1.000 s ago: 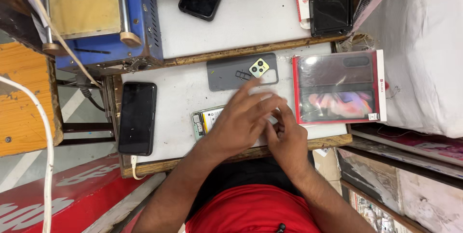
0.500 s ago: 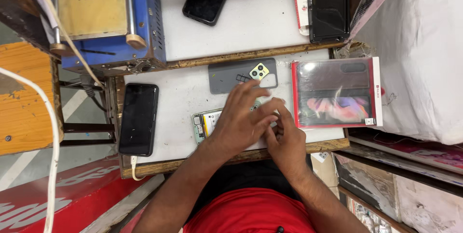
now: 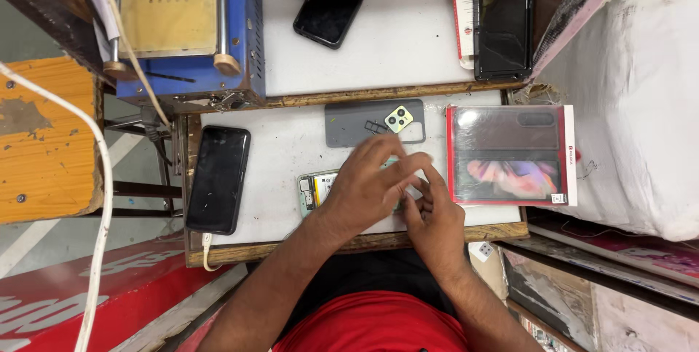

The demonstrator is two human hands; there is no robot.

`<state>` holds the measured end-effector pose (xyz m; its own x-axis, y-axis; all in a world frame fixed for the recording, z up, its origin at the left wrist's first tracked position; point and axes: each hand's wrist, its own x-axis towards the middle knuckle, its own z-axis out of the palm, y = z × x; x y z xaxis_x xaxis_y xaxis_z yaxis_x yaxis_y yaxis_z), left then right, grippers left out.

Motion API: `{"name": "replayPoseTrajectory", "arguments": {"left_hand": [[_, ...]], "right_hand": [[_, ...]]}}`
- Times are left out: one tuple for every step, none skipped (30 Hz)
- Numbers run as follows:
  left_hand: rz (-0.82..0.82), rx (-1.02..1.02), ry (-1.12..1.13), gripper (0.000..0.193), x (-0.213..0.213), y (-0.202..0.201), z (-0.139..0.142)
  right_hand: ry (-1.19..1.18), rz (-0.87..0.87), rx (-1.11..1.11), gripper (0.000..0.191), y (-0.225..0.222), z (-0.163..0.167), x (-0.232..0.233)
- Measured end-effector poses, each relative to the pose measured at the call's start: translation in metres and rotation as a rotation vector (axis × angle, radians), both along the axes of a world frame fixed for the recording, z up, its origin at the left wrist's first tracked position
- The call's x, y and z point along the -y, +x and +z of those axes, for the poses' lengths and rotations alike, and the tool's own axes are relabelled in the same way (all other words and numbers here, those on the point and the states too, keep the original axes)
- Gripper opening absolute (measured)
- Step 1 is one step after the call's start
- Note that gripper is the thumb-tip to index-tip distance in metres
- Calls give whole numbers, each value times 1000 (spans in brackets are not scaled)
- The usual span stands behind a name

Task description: The person disassembles a smartphone, removes the battery, and handles a replacement screen assembly. They then reassemble the phone and use a screwdriver to secure internal components.

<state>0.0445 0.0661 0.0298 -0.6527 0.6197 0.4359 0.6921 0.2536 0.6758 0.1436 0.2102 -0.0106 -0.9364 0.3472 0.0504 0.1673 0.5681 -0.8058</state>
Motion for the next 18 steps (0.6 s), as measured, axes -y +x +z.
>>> {"name": "replayPoseTrajectory", "arguments": {"left_hand": [[-16,124,-41,48,0,0,-2],[-51,94,-8,51,1,1,-3],[-90,65,25,54,1,2,-4],[-132,42,58,57,1,3,-4],[-86,18,40,53,1,3,-3],[-36,-6,20,50,1,2,-3],[16,-33,0,47,0,1,-2],[-36,-1,36,48,0,1,0],[-92,30,72,51,1,1,1],[-151,65,108,53,0,1,2],[-103,-29,101,53,0,1,2],[-51,-123,91,53,-1,1,1],[3,-222,80,55,-2,1,0],[-36,-154,57,55,-1,2,-2],[-78,-87,34,56,1,3,-4],[-122,-19,11,57,2,3,-7],[-131,-31,-28,59,3,1,-11],[-139,-39,-66,60,3,0,-14]], "right_hand": [[-23,13,-25,62,1,1,0],[-46,23,-54,63,0,1,0],[-21,20,-41,63,-1,1,-1],[3,15,-23,63,-1,1,-1],[25,11,0,64,0,2,-1],[-17,22,-33,62,0,2,-1],[-59,34,-68,61,0,2,-1],[-100,46,-108,59,-1,2,-1],[-65,47,-93,60,-2,3,-1],[-29,45,-75,61,-1,4,-2],[6,42,-52,61,0,6,-2],[-23,37,-53,61,0,7,-2],[-54,35,-58,61,-1,8,-1],[-84,34,-64,61,-1,9,0],[-80,33,-49,60,-1,11,0],[-75,28,-33,60,-1,12,0],[-70,20,-14,59,0,13,0],[-131,19,-35,59,1,14,0]]}}
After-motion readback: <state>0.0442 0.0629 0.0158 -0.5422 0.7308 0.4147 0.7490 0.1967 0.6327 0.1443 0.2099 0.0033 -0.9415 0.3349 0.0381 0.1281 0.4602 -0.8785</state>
